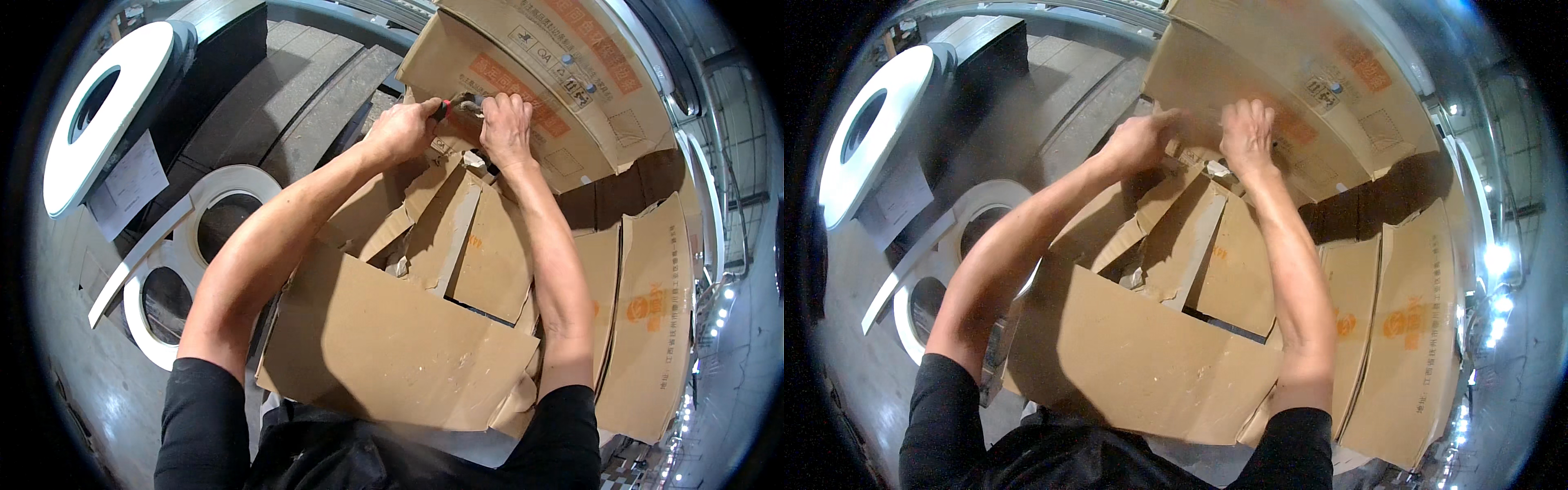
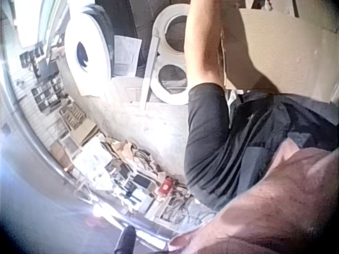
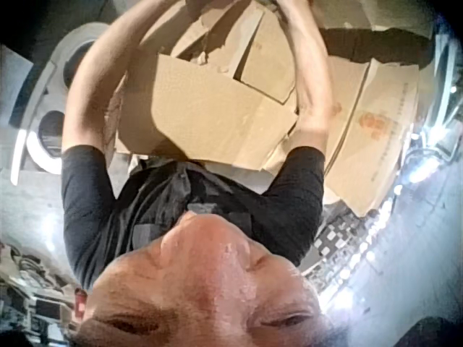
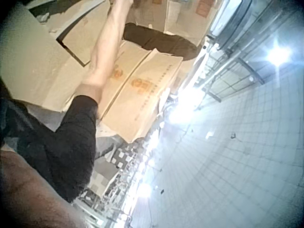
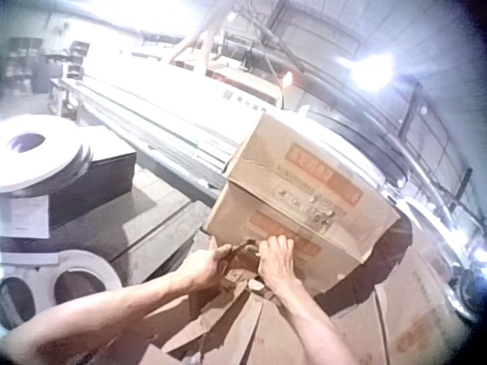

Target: The person uses a utility knife to cut open cardboard boxes stacked in a workshop, removes rolls of edging tape, and places them onto a wooden work surface.

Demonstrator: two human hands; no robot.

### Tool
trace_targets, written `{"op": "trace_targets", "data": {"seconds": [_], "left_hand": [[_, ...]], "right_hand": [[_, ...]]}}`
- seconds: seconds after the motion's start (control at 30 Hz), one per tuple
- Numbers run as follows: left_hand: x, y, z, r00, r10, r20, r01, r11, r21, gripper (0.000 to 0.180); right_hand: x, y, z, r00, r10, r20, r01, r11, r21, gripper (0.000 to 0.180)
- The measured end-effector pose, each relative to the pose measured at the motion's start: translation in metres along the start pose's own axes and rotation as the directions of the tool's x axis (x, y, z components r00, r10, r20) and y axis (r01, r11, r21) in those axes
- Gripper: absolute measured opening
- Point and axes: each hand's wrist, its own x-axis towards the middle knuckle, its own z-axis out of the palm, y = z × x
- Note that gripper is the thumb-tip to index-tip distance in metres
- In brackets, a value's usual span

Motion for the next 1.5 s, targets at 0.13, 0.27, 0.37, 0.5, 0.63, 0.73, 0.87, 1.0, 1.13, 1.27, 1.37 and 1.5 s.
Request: {"op": "trace_targets", "data": {"seconds": [0.13, 0.27, 0.37, 0.5, 0.63, 0.73, 0.87, 1.0, 1.13, 1.27, 1.37, 1.5], "left_hand": [[-0.013, 0.017, -0.012, 0.986, -0.095, 0.134, 0.063, 0.973, 0.222, 0.044], [-0.01, 0.006, -0.006, 0.993, -0.051, 0.106, 0.03, 0.981, 0.194, 0.038], [-0.019, 0.012, -0.006, 0.997, -0.055, 0.045, 0.046, 0.982, 0.181, 0.035], [-0.022, 0.007, 0.002, 1.0, -0.009, -0.013, 0.011, 0.987, 0.162, 0.032], [-0.02, 0.0, 0.008, 0.997, 0.081, 0.016, -0.082, 0.983, 0.163, 0.04], [-0.025, 0.005, 0.009, 0.993, 0.121, 0.015, -0.121, 0.954, 0.273, 0.037], [-0.035, -0.001, 0.013, 0.95, 0.302, -0.083, -0.257, 0.904, 0.343, 0.039], [-0.053, -0.003, 0.002, 0.928, 0.358, 0.104, -0.373, 0.892, 0.256, 0.041], [-0.068, 0.011, -0.02, 0.953, 0.203, 0.224, -0.248, 0.948, 0.197, 0.039], [-0.085, 0.013, -0.013, 0.944, 0.24, 0.224, -0.302, 0.904, 0.302, 0.043], [-0.089, 0.018, -0.012, 0.905, 0.333, 0.265, -0.412, 0.841, 0.349, 0.046], [-0.093, 0.008, -0.003, 0.873, 0.46, 0.163, -0.488, 0.805, 0.337, 0.046]], "right_hand": [[-0.021, -0.004, -0.012, 0.995, -0.101, -0.011, 0.101, 0.992, 0.075, 0.015], [-0.046, -0.001, -0.019, 0.992, -0.128, -0.023, 0.129, 0.988, 0.082, 0.016], [-0.056, 0.007, -0.02, 0.99, -0.126, -0.06, 0.133, 0.981, 0.14, 0.017], [-0.066, 0.012, -0.031, 0.988, -0.151, -0.02, 0.152, 0.97, 0.189, 0.019], [-0.073, 0.016, -0.03, 0.984, -0.172, -0.05, 0.179, 0.963, 0.2, 0.017], [-0.073, 0.016, -0.029, 0.98, -0.179, -0.086, 0.194, 0.957, 0.214, 0.017], [-0.08, 0.016, -0.028, 0.984, -0.179, -0.015, 0.178, 0.966, 0.188, 0.019], [-0.08, 0.017, -0.031, 0.986, -0.169, -0.002, 0.165, 0.961, 0.221, 0.022], [-0.084, 0.019, -0.03, 0.984, -0.18, 0.011, 0.174, 0.962, 0.208, 0.024], [-0.085, 0.015, -0.035, 0.984, -0.163, 0.073, 0.156, 0.983, 0.102, 0.024], [-0.073, 0.02, -0.037, 0.962, -0.272, -0.004, 0.271, 0.96, 0.068, 0.026], [-0.064, 0.024, -0.028, 0.933, -0.349, 0.087, 0.359, 0.918, -0.169, 0.02]]}}
